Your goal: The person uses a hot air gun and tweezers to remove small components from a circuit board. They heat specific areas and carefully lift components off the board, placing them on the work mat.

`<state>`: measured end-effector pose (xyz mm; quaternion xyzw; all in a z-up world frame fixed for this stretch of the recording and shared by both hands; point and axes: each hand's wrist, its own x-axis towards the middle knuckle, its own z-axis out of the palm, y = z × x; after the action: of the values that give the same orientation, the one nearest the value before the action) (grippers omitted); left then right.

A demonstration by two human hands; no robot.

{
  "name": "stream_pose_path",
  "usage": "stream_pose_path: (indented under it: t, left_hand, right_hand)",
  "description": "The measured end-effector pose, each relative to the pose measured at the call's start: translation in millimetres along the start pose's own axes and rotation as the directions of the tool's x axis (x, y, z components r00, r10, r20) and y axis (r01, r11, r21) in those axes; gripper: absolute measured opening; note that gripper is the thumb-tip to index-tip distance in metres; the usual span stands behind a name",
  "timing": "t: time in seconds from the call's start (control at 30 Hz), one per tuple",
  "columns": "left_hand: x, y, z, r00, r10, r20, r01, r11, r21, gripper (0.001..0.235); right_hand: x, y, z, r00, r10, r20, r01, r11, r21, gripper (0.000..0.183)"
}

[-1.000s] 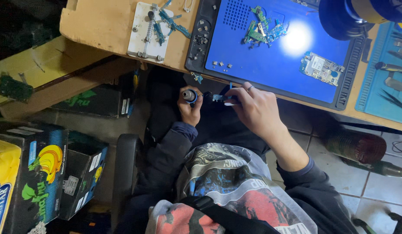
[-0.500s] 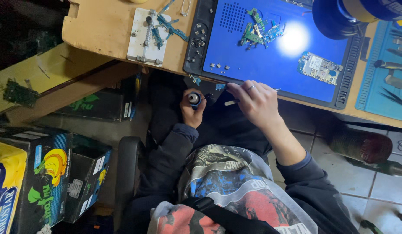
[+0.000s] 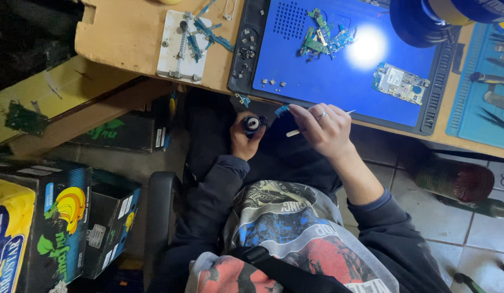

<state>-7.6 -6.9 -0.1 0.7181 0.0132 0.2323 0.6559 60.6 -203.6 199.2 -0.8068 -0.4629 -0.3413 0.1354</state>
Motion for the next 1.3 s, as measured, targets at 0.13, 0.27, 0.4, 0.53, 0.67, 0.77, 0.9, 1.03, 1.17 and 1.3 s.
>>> stream_pose_path:
  t: [0.13,0.27,0.4,0.53,0.67,0.77,0.9,1.03,1.17,1.3]
  left_hand:
    - [3.9,11.6,0.0,0.999,0.004,0.041,-0.007,0.998,0.059,0.034]
    - [1.1,6.9,4.7,0.996,-0.020,0.086,0.010,0.994,0.111,0.035]
    - [-0.8,7.8,9.0,0.994,-0.058,0.089,0.049,0.993,0.104,0.039]
    - [1.2,13.4,13.6,0.989,-0.103,0.103,0.093,0.991,0.100,0.042]
    - [7.6,25.7,15.8,0.991,-0.087,0.105,0.070,0.986,0.152,0.044]
    - [13.9,33.9,15.5,0.993,-0.057,0.106,0.036,0.981,0.190,0.045]
    - [14.2,29.2,15.6,0.991,-0.060,0.121,0.036,0.982,0.187,0.049]
    - [13.9,24.8,18.4,0.992,-0.039,0.123,0.013,0.980,0.199,0.051]
    - [17.1,27.0,17.0,0.991,-0.041,0.130,0.013,0.979,0.204,0.053]
    - [14.4,20.2,18.4,0.992,-0.032,0.123,0.008,0.982,0.188,0.051]
  right_hand:
    - [-6.5,-1.7,9.1,0.993,0.108,-0.050,-0.106,0.994,0.037,0.013]
    - [0.0,-5.4,9.1,0.982,0.171,-0.084,-0.171,0.985,-0.003,0.010]
    - [5.8,-8.8,6.2,0.962,0.271,-0.017,-0.270,0.962,0.052,0.011]
    - [11.1,-9.5,-3.7,0.950,0.308,0.059,-0.311,0.947,0.075,0.013]
    - [9.2,-9.9,-9.1,0.940,0.326,0.096,-0.334,0.938,0.089,0.015]
    - [10.4,-9.5,-11.0,0.932,0.328,0.154,-0.346,0.932,0.108,0.019]
    - [12.1,-9.4,-11.2,0.928,0.336,0.164,-0.359,0.922,0.144,0.020]
    - [11.1,-7.6,-10.6,0.927,0.332,0.171,-0.357,0.923,0.141,0.019]
    - [9.9,-6.5,-10.0,0.927,0.336,0.167,-0.359,0.923,0.137,0.016]
    - [5.8,-4.3,-15.4,0.907,0.383,0.173,-0.414,0.887,0.204,0.018]
